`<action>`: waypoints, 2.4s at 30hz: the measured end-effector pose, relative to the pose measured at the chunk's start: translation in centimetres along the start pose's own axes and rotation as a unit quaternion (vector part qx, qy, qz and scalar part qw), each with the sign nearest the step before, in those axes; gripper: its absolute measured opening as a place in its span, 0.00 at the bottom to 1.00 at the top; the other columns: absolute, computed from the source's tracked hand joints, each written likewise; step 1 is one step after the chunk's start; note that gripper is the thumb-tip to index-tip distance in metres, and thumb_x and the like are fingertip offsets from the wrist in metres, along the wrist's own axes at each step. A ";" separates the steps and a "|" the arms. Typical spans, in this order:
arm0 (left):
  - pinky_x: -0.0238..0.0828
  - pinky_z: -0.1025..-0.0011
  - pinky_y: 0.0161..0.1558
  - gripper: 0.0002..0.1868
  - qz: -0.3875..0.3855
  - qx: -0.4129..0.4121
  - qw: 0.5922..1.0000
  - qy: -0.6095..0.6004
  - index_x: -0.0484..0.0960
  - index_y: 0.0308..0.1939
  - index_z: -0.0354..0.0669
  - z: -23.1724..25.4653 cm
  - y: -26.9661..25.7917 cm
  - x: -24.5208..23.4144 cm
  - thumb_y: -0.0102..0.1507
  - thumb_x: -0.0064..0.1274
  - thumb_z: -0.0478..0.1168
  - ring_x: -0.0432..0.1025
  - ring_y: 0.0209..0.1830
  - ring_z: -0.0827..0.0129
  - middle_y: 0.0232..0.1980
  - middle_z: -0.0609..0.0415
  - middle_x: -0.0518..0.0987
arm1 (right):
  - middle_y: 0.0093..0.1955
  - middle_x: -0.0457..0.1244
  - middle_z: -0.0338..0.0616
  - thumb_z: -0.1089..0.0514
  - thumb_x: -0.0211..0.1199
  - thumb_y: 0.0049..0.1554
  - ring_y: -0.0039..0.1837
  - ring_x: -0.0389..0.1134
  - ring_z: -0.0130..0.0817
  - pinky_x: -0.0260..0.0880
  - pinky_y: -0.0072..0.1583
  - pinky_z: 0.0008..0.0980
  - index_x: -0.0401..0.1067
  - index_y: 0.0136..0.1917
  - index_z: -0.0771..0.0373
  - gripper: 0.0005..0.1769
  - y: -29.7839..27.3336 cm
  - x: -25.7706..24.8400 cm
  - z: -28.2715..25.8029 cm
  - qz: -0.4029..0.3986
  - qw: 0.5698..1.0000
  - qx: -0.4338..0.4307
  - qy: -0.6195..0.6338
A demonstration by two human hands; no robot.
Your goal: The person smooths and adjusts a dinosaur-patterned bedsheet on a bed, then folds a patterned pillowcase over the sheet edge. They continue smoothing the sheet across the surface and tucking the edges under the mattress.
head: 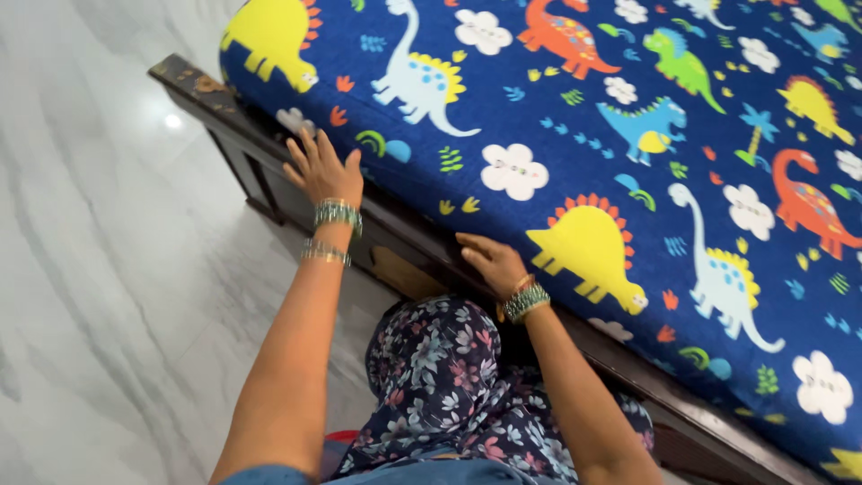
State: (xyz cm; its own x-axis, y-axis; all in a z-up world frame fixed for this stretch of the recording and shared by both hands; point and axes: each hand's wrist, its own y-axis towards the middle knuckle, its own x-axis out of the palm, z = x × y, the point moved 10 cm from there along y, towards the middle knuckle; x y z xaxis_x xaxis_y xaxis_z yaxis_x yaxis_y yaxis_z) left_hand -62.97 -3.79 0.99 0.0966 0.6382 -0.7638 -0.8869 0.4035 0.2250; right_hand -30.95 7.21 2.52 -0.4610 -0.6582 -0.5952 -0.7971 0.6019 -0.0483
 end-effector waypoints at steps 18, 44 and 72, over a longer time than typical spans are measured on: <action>0.67 0.55 0.58 0.25 -0.181 0.445 0.864 -0.151 0.72 0.61 0.33 22.4 -30.3 5.0 0.64 0.55 0.42 0.72 0.53 0.49 0.50 0.42 0.79 | 0.52 0.70 0.45 0.51 0.59 0.61 0.52 0.71 0.48 0.72 0.49 0.43 0.76 0.56 0.57 0.13 -19.1 -11.2 7.9 0.293 0.912 0.076 -0.278; 0.77 0.55 0.43 0.24 -0.249 0.386 0.887 0.040 0.72 0.52 0.41 24.5 -28.9 10.5 0.60 0.61 0.49 0.76 0.48 0.49 0.46 0.43 0.80 | 0.54 0.73 0.43 0.64 0.64 0.60 0.55 0.76 0.32 0.76 0.57 0.31 0.80 0.55 0.59 0.10 -28.2 -16.2 13.4 0.418 0.907 0.032 0.026; 0.70 0.58 0.52 0.14 -0.269 0.529 0.805 -0.022 0.81 0.42 0.43 33.3 -42.2 11.5 0.59 0.59 0.48 0.69 0.53 0.58 0.48 0.52 0.74 | 0.49 0.71 0.43 0.38 0.57 0.62 0.55 0.72 0.43 0.72 0.52 0.45 0.80 0.48 0.53 0.20 -26.6 -20.6 16.8 0.239 0.842 0.294 -0.383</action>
State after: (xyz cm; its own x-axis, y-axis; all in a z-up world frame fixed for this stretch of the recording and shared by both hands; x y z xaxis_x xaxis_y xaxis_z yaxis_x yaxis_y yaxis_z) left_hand -9.36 8.32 2.80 0.3744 0.1985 -0.9057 0.1668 0.9464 0.2764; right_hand 6.29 12.30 2.60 -0.1073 0.0726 -0.9916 -0.1562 0.9837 0.0889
